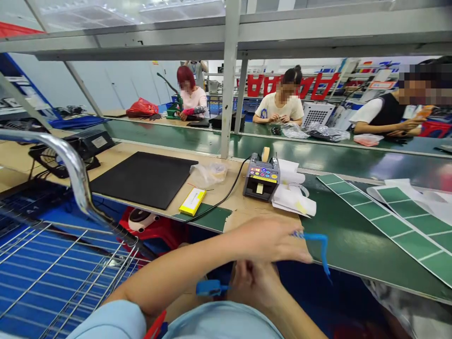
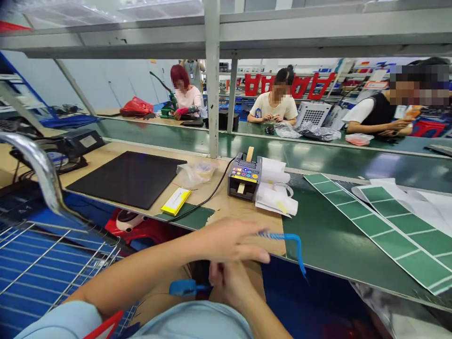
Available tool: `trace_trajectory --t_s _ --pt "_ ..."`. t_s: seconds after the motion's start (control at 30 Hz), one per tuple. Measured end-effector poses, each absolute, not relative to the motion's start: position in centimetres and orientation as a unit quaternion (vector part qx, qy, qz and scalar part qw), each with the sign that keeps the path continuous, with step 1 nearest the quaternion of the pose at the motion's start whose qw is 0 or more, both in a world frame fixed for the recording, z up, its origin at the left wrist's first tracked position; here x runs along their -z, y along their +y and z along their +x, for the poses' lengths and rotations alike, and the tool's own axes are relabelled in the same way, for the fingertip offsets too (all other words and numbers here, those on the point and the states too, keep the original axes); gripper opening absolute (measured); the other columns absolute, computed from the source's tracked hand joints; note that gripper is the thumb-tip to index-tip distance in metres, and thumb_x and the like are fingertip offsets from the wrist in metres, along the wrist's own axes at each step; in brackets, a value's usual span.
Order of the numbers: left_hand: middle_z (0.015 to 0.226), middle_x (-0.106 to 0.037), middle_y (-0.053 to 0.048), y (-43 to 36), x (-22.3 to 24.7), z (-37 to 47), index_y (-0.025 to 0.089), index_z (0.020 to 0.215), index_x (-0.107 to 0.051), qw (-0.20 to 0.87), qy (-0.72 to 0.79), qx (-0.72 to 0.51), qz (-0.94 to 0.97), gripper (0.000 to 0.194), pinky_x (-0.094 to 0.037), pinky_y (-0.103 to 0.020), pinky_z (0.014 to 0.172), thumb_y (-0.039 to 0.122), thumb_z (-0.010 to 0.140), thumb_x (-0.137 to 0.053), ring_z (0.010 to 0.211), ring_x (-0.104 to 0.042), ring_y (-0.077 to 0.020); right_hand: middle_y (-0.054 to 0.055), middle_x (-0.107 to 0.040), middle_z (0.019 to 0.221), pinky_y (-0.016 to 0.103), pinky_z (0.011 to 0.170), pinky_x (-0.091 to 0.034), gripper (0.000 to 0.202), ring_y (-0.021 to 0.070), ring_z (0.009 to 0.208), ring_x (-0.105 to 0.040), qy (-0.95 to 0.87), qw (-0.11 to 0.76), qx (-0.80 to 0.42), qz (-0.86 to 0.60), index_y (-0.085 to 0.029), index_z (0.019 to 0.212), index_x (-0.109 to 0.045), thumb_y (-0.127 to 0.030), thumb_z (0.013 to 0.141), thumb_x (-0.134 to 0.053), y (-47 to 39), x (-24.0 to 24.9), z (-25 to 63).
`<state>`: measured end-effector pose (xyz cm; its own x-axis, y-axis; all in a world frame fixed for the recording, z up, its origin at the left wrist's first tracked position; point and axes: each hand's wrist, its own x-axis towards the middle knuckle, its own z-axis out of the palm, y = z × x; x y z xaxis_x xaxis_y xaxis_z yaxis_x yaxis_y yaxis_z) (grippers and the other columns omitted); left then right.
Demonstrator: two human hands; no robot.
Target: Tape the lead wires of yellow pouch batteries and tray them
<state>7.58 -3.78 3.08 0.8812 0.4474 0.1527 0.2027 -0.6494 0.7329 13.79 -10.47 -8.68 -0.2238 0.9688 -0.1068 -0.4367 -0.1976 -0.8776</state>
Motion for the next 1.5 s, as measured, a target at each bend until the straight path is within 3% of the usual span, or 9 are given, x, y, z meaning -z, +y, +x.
trace_trajectory --t_s 0.1,0.3,0.53,0.83,1.03,1.2,1.3,1.37,1.5 --pt "0.113 -0.065 -0.010 -2.6 -1.7 2.8 0.012 0.116 -0.058 0.315 0.271 -0.273 0.868 0.034 -0.044 -0.035 0.093 0.025 0.085 -0.060 0.105 -0.059 -0.0228 -0.010 -0.013 0.039 0.018 0.033 -0.017 0.058 0.0061 0.034 -0.008 -0.273 0.568 -0.727 -0.273 -0.020 0.047 -0.030 -0.061 0.085 -0.043 -9.1 6.9 15.0" --pt "0.095 -0.063 -0.006 -5.8 5.6 -5.0 0.016 0.097 -0.059 0.259 0.405 -0.412 0.774 0.015 -0.052 -0.027 0.077 0.012 0.088 -0.047 0.087 -0.061 -0.0161 -0.010 -0.012 0.044 0.018 0.036 -0.018 0.049 0.0073 0.038 -0.007 -0.141 0.656 -0.726 -0.149 -0.018 0.051 -0.029 -0.039 0.092 -0.045 -8.0 2.6 17.5" --pt "0.118 -0.049 -0.013 -8.2 11.8 -2.3 0.021 0.120 -0.043 -0.020 0.290 -0.463 0.837 0.042 -0.051 -0.040 0.086 0.005 0.083 -0.054 0.106 -0.054 -0.0224 -0.010 -0.014 0.045 0.018 0.035 -0.021 0.042 0.0074 0.037 -0.013 -0.071 0.704 -0.701 -0.088 -0.019 0.053 -0.037 -0.022 0.095 -0.042 -7.3 0.1 17.7" --pt "0.111 -0.057 -0.007 -6.2 8.8 0.8 0.027 0.115 -0.055 -0.025 0.121 -0.469 0.875 0.034 -0.046 -0.034 0.089 0.012 0.085 -0.060 0.102 -0.056 -0.0187 -0.010 -0.014 0.045 0.016 0.034 -0.024 0.041 0.0073 0.036 -0.016 -0.037 0.740 -0.665 -0.094 -0.019 0.054 -0.038 -0.014 0.095 -0.038 -7.7 -0.5 19.1" --pt "0.094 -0.068 -0.004 -5.3 7.9 2.1 0.017 0.103 -0.058 0.006 0.126 -0.457 0.881 0.014 -0.045 -0.029 0.083 0.016 0.089 -0.055 0.089 -0.060 -0.0154 -0.009 -0.013 0.046 0.016 0.034 -0.026 0.039 0.0072 0.036 -0.017 -0.016 0.750 -0.654 -0.098 -0.019 0.054 -0.036 -0.012 0.092 -0.042 -7.3 -0.4 19.7" --pt "0.097 -0.070 -0.006 -5.2 8.1 1.8 0.017 0.099 -0.057 0.006 0.158 -0.427 0.890 0.035 -0.040 -0.031 0.082 0.049 0.085 -0.057 0.090 -0.058 -0.0182 -0.009 -0.015 0.045 0.016 0.034 -0.028 0.040 0.0073 0.035 -0.020 0.005 0.751 -0.653 -0.093 -0.019 0.055 -0.037 -0.013 0.094 -0.038 -7.1 -0.1 20.1" --pt "0.099 -0.071 -0.001 -5.2 9.2 1.9 0.021 0.103 -0.057 -0.041 0.198 -0.406 0.891 0.017 -0.036 -0.031 0.086 0.030 0.089 -0.057 0.088 -0.057 -0.0153 -0.009 -0.017 0.043 0.017 0.034 -0.029 0.042 0.0072 0.034 -0.023 0.005 0.753 -0.652 -0.089 -0.019 0.054 -0.038 -0.016 0.096 -0.035 -7.3 -0.2 20.2" --pt "0.100 -0.071 0.001 -4.9 9.9 2.2 0.023 0.110 -0.056 -0.060 0.213 -0.399 0.890 0.021 -0.034 -0.030 0.085 0.018 0.090 -0.053 0.086 -0.057 -0.0138 -0.009 -0.018 0.043 0.017 0.033 -0.029 0.044 0.0072 0.034 -0.025 0.000 0.753 -0.652 -0.091 -0.020 0.054 -0.038 -0.018 0.098 -0.033 -7.4 -0.3 20.4" --pt "0.091 -0.071 0.001 -4.3 9.5 3.0 0.022 0.106 -0.059 -0.043 0.196 -0.393 0.898 0.019 -0.033 -0.029 0.079 0.016 0.093 -0.047 0.082 -0.057 -0.0136 -0.009 -0.023 0.041 0.016 0.035 -0.033 0.043 0.0067 0.034 -0.029 -0.027 0.754 -0.649 -0.103 -0.019 0.053 -0.039 -0.020 0.097 -0.038 -7.0 -0.2 21.3"
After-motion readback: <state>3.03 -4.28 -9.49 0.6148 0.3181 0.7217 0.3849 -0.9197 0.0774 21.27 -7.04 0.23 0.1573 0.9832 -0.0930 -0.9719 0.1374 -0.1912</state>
